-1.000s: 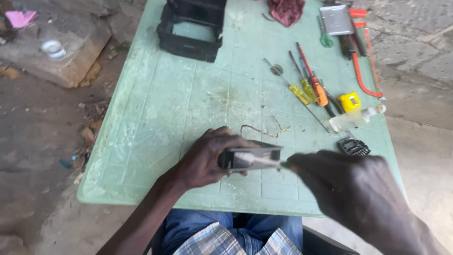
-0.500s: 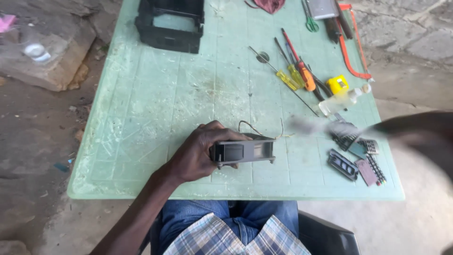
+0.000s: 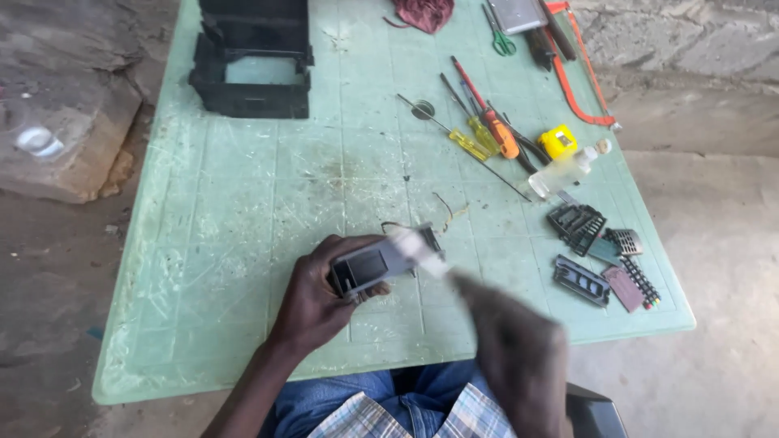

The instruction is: Cleaning a small electronic cooling fan using a toothbrush to remove dust from the blades and housing.

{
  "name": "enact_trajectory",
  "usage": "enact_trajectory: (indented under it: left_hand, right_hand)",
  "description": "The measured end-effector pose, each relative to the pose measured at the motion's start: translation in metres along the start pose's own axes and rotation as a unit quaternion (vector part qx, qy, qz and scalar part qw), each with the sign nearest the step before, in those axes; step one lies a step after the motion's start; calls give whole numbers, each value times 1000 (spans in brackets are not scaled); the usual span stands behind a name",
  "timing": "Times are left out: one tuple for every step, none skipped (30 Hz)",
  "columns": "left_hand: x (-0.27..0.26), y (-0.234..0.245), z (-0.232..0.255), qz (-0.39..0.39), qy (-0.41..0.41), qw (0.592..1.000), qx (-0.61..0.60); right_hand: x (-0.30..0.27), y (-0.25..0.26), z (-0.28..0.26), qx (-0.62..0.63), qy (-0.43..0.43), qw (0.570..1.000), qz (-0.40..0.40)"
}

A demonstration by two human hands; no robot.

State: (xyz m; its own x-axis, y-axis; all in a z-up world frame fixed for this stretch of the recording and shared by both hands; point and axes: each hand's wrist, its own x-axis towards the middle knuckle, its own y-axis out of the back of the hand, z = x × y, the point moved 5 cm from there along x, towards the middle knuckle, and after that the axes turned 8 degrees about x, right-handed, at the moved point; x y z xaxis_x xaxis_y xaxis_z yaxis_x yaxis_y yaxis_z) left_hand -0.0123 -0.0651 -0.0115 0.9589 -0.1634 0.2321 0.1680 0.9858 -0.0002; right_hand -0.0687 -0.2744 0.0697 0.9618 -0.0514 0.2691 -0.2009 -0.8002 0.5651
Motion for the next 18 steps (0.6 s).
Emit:
enact_trajectory:
  left_hand:
    - [0,-1,1,-5,2,1000,-2]
    - [2,1,3,-6,8,1000,11]
    - [4,3,4,-7,14,1000,25]
    - [5,4,5,-10,11,1000,24]
    - [6,5,5,-6,13,1000,17]
    - [4,3,4,-4,19,1000,5]
    - [5,2,2,-8,20,1000,0]
    - [5,3,1,3,25,999,35]
    - [4,4,-1,14,30,997,69]
    - [4,4,-2,12,29,997,68]
    - [3,5,-5,15,44,997,67]
    - [3,5,-7,19,57,996,65]
    - [8,8,-9,18,54,996,63]
    - [9,9,-9,-4,39,999,27]
    - [9,11,-8,-27,24,999,-9]
    - [12,18,-8,-11,17,1000,-5]
    - [14,20,-11,-41,39,998,-5]
    - [11,21,-14,-80,69,994,-6]
  right_hand:
    - [1,4,-2,-2,-5,1000,3]
    - [4,13,0,-31,-41,997,58]
    - [7,21,1,-59,-78,989,112]
    - [7,23,-9,-60,-77,988,116]
    - [6,27,-17,-25,-96,985,144]
    - [1,32,-24,4,-117,978,171]
    - [-3,32,-16,-1,-120,977,174]
    - [-4,24,-14,1,-58,993,105]
    - [-7,16,-13,3,3,999,35]
    - [1,16,-2,1,3,999,36]
    - [9,14,13,-8,-35,999,24]
    - [18,13,27,-18,-71,997,12]
    - [27,25,37,-20,-69,997,14]
    - [37,41,49,-66,-101,991,52]
    - [48,56,60,-111,-131,981,91]
    - [48,57,48,-108,-116,984,84]
    - [47,61,36,-37,-92,990,104]
    - [35,65,25,35,-81,988,125]
